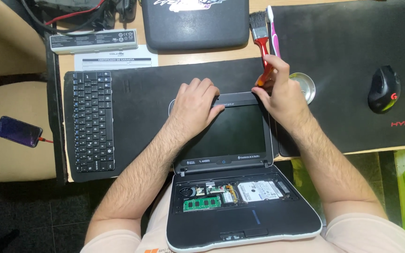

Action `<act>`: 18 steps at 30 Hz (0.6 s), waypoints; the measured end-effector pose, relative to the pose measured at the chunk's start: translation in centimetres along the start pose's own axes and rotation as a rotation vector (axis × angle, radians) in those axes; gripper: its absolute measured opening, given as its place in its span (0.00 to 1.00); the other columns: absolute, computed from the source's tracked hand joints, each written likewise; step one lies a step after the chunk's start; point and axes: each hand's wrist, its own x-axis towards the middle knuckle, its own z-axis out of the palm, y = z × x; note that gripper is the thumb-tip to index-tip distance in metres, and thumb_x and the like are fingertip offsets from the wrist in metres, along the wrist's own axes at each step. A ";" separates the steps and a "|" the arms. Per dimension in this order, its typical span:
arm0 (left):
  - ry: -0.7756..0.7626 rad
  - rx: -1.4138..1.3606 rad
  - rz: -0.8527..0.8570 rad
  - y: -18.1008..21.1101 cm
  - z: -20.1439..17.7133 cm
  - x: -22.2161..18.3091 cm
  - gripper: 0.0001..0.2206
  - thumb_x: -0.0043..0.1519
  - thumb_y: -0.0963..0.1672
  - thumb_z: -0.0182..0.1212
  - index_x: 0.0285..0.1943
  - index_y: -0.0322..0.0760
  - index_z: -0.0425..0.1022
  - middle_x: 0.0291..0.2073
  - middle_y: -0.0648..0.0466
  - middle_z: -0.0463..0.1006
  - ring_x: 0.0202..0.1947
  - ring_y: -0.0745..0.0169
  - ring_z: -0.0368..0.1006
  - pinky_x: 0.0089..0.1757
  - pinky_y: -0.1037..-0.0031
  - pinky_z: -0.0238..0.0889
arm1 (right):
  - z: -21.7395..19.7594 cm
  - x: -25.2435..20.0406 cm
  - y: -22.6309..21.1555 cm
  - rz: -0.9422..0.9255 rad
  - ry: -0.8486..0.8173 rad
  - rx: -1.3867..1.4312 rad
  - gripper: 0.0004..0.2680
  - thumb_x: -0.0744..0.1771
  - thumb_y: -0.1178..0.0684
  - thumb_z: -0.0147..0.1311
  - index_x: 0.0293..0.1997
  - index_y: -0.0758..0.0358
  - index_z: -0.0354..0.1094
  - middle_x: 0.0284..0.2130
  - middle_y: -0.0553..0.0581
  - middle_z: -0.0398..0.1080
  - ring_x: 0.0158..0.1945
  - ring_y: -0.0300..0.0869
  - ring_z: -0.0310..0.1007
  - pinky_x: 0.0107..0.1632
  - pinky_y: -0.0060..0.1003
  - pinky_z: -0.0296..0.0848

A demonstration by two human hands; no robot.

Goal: Removing the keyboard and internal screen components from a laptop using a screwdriver.

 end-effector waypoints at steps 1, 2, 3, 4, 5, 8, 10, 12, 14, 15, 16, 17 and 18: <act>0.003 0.003 0.002 -0.1 0.1 0.0 0.17 0.75 0.55 0.76 0.61 0.45 0.83 0.50 0.56 0.75 0.53 0.56 0.75 0.51 0.60 0.70 | -0.4 0.3 -0.7 -0.002 0.004 -0.001 0.32 0.75 0.67 0.71 0.86 0.60 0.45 0.52 0.68 0.85 0.50 0.62 0.92 0.56 0.54 0.91; 0.009 -0.018 0.000 -0.2 0.2 -0.1 0.17 0.74 0.55 0.76 0.61 0.45 0.82 0.50 0.56 0.74 0.53 0.56 0.75 0.51 0.60 0.70 | -0.9 0.5 -1.3 0.010 -0.008 0.024 0.33 0.74 0.68 0.71 0.87 0.62 0.45 0.51 0.71 0.84 0.49 0.65 0.92 0.54 0.56 0.91; 0.016 -0.039 -0.002 -0.3 0.3 -0.1 0.18 0.74 0.55 0.76 0.61 0.45 0.82 0.50 0.56 0.74 0.53 0.55 0.75 0.51 0.60 0.70 | -1.3 0.8 -2.0 0.021 -0.020 0.049 0.34 0.73 0.70 0.71 0.87 0.64 0.45 0.50 0.75 0.84 0.48 0.68 0.92 0.53 0.58 0.92; 0.020 -0.036 0.001 -0.3 0.3 -0.1 0.18 0.74 0.55 0.76 0.61 0.45 0.82 0.50 0.56 0.74 0.53 0.55 0.75 0.51 0.60 0.70 | -1.4 0.8 -2.0 0.018 -0.015 0.048 0.34 0.73 0.70 0.71 0.87 0.64 0.45 0.50 0.75 0.84 0.48 0.68 0.92 0.53 0.58 0.92; 0.022 -0.036 0.001 -0.3 0.4 -0.1 0.18 0.74 0.55 0.76 0.61 0.45 0.81 0.50 0.56 0.74 0.53 0.55 0.76 0.51 0.59 0.70 | -1.4 0.9 -2.0 0.018 0.002 0.100 0.34 0.74 0.71 0.70 0.88 0.64 0.44 0.51 0.76 0.83 0.49 0.69 0.91 0.54 0.59 0.91; 0.035 -0.042 -0.007 0.0 0.3 0.0 0.18 0.73 0.55 0.76 0.60 0.44 0.81 0.49 0.56 0.74 0.52 0.55 0.76 0.50 0.59 0.70 | -1.3 0.9 -0.9 -0.006 0.065 0.218 0.35 0.75 0.73 0.67 0.89 0.63 0.40 0.52 0.78 0.81 0.51 0.72 0.90 0.57 0.62 0.90; 0.043 -0.045 -0.018 0.2 0.2 0.0 0.18 0.74 0.56 0.76 0.59 0.44 0.81 0.48 0.56 0.74 0.51 0.55 0.75 0.50 0.59 0.69 | -1.1 0.9 -0.3 -0.032 0.109 0.289 0.36 0.75 0.75 0.66 0.90 0.63 0.37 0.52 0.79 0.79 0.52 0.73 0.89 0.59 0.64 0.89; 0.055 -0.005 0.002 0.5 0.2 0.2 0.23 0.68 0.57 0.81 0.58 0.43 0.79 0.48 0.56 0.71 0.50 0.53 0.74 0.49 0.58 0.68 | -1.1 0.9 0.0 -0.086 0.105 0.255 0.32 0.77 0.72 0.63 0.90 0.60 0.40 0.53 0.74 0.79 0.51 0.70 0.89 0.57 0.62 0.89; 0.049 0.005 -0.006 0.7 0.0 0.4 0.23 0.68 0.57 0.80 0.58 0.43 0.78 0.47 0.55 0.71 0.50 0.53 0.74 0.49 0.58 0.68 | -0.9 1.8 0.1 -0.084 0.051 0.124 0.28 0.78 0.65 0.63 0.89 0.56 0.50 0.51 0.70 0.82 0.50 0.68 0.90 0.55 0.62 0.89; 0.042 0.011 -0.012 0.8 0.0 0.4 0.23 0.69 0.57 0.80 0.58 0.42 0.78 0.47 0.55 0.71 0.50 0.52 0.74 0.48 0.57 0.68 | -0.9 2.2 0.2 -0.077 0.000 -0.010 0.24 0.79 0.59 0.64 0.89 0.53 0.60 0.49 0.66 0.85 0.49 0.67 0.90 0.52 0.62 0.88; 0.043 0.014 -0.016 0.8 -0.1 0.5 0.23 0.69 0.57 0.80 0.58 0.42 0.78 0.47 0.55 0.71 0.50 0.52 0.74 0.48 0.57 0.68 | -0.8 2.9 -0.3 -0.081 -0.001 -0.007 0.24 0.79 0.59 0.64 0.89 0.53 0.60 0.49 0.66 0.85 0.49 0.67 0.90 0.52 0.62 0.88; 0.024 0.013 -0.030 0.9 -0.1 0.6 0.23 0.69 0.57 0.80 0.58 0.42 0.77 0.47 0.55 0.70 0.50 0.52 0.74 0.49 0.57 0.68 | -0.7 3.6 -0.9 -0.153 -0.042 -0.106 0.24 0.78 0.60 0.64 0.89 0.52 0.63 0.52 0.67 0.86 0.53 0.67 0.90 0.56 0.62 0.88; 0.005 0.012 -0.044 0.9 -0.1 0.6 0.24 0.69 0.58 0.80 0.58 0.42 0.77 0.47 0.55 0.70 0.50 0.53 0.73 0.49 0.57 0.68 | -0.6 4.3 -1.4 -0.225 -0.082 -0.204 0.24 0.77 0.60 0.65 0.89 0.51 0.66 0.54 0.68 0.87 0.57 0.67 0.90 0.60 0.62 0.87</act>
